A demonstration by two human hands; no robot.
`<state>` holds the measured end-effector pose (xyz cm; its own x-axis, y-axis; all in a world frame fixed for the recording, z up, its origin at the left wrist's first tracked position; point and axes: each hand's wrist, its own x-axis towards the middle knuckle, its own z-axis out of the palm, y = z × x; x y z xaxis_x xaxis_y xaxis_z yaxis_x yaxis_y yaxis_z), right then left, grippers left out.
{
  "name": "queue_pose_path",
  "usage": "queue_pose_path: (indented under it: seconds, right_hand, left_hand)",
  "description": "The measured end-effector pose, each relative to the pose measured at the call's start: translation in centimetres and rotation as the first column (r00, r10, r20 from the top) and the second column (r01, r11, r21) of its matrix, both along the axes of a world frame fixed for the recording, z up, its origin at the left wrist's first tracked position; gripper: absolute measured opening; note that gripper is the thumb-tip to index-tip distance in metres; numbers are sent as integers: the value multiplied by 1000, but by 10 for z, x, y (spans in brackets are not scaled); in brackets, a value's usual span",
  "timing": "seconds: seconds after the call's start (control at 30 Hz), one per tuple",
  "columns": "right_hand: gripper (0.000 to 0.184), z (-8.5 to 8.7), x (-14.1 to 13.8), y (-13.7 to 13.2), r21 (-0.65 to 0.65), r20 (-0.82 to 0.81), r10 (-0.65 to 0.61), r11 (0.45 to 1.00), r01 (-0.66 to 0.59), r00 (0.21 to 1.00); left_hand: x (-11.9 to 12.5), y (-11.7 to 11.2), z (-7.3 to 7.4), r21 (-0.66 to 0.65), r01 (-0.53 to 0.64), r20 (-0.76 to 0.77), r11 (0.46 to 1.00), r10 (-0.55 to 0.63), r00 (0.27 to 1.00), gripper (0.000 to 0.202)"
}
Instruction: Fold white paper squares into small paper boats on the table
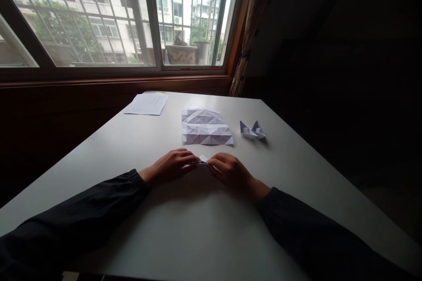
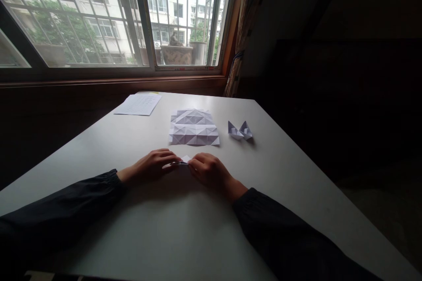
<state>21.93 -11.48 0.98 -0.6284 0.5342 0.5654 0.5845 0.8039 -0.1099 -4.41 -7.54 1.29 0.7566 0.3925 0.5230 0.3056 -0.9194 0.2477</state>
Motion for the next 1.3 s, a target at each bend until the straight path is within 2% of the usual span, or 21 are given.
queue_pose_path:
  seconds: [0.13,0.23,0.3,0.37,0.4,0.43,0.47,0.53,0.6,0.67,0.77,1.0,1.17,1.3]
  right_hand:
    - [11,0,-2,0,68,-154,-65,995,76,986]
    - [13,2,-4,1,27,-253,-106,993,117,962]
    - [14,3,-6,2,-65,-323,-142,990,128,936]
    - [16,4,-8,4,-208,-357,-194,970,125,914]
    - [17,4,-8,4,-286,-350,-215,951,114,912]
    - [17,3,-8,5,-355,-330,-223,930,98,917]
    - [16,3,-8,5,-404,-305,-216,911,80,928]
    - [13,1,-6,7,-441,-246,-170,896,45,954]
    - [16,-2,-3,8,-403,-169,-122,914,44,978]
    - [17,-3,0,9,-330,-70,-101,941,72,992]
    - [15,-3,5,10,-269,18,-84,959,86,996]
    - [14,-1,12,8,-281,73,-54,957,73,996]
    - [12,4,2,6,-183,125,-96,976,118,987]
    - [8,7,-7,7,-180,139,-103,975,127,985]
  left_hand:
    - [6,-1,-2,-1,-77,176,997,76,981,21]
    - [9,0,-1,-175,-62,239,983,103,966,23]
    - [10,4,0,-389,17,256,921,90,962,28]
    - [8,9,-1,-580,105,257,808,59,965,34]
    - [7,12,-2,-634,127,250,763,47,967,36]
    - [5,14,-4,-658,125,231,743,41,972,37]
    - [2,17,-5,-649,100,197,755,39,980,35]
    - [-3,19,-7,-546,24,105,837,40,994,28]
    - [-7,18,-8,-401,-28,26,916,42,999,22]
    - [-9,16,-7,-296,-40,-11,954,38,999,21]
    - [-9,12,-5,-257,-47,-47,965,36,998,23]
    - [-10,11,-6,-269,-41,-55,962,27,998,23]
    - [-2,8,-4,-202,-99,-70,974,87,994,12]
    - [4,5,0,-133,-110,-89,985,98,991,14]
